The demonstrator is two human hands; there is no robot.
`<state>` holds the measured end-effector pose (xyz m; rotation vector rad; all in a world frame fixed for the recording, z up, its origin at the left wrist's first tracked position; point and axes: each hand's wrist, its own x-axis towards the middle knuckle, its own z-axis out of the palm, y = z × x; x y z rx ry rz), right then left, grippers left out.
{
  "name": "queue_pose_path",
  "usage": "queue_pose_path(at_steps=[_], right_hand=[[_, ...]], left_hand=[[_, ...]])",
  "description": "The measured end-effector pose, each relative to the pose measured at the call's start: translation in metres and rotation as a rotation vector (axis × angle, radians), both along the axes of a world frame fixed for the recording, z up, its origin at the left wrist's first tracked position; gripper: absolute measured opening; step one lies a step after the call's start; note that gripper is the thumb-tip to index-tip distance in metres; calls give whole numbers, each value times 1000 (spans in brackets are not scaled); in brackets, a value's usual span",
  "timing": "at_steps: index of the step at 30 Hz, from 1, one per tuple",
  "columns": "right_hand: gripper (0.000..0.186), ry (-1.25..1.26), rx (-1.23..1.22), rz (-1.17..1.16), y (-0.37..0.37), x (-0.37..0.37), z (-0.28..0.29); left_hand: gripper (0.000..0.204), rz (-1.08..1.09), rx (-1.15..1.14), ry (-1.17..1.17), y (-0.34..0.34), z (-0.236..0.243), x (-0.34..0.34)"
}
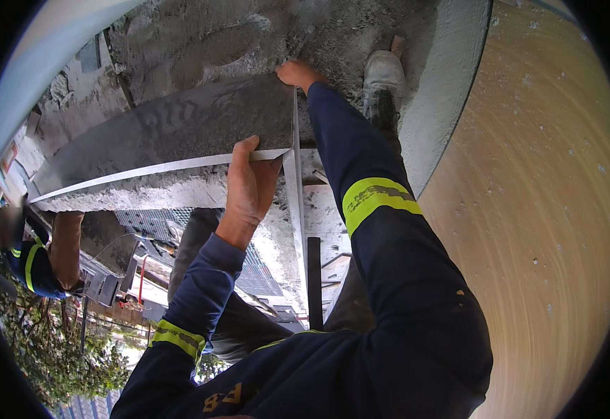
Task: The person uses a handheld power tool to cut a tile, then places the cut tile onto a prepared surface and adjusts its position. Another worker is visible nearby.
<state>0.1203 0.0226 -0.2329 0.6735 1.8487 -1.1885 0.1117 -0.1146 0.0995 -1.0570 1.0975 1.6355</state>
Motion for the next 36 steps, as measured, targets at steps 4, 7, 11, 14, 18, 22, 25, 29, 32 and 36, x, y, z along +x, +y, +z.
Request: queue_pose_path(at_steps=[4, 7, 11, 14, 18, 22, 25, 29, 32, 36], right_hand=[[44, -15, -247, -601, 12, 27, 20], [39, 21, -304, -715, 65, 60, 50], [39, 74, 36, -277, 89, 70, 143], [40, 102, 31, -240, 81, 69, 254], [42, 139, 5, -559, 33, 58, 352], [44, 513, 355, -424, -27, 55, 370], [40, 643, 460, -447, -50, 56, 363], [29, 721, 475, -496, -51, 56, 353], [31, 448, 273, -612, -35, 50, 349], [38, 243, 169, -557, 35, 33, 287]], left_hand=[[36, 32, 32, 16, -7, -5, 3], [36, 39, 40, 40, 5, 0, 1], [32, 29, 20, 66, 13, 8, 1], [34, 24, 47, 102, 9, 2, 4], [33, 36, 63, 122, 9, -1, 6], [30, 36, 68, -66, -8, -12, 7], [30, -25, -34, -47, -11, -18, 11], [29, 66, 22, -12, -6, -15, 12], [26, 108, 49, 26, -5, -14, 9], [28, 98, 9, 15, 12, -18, 18]])
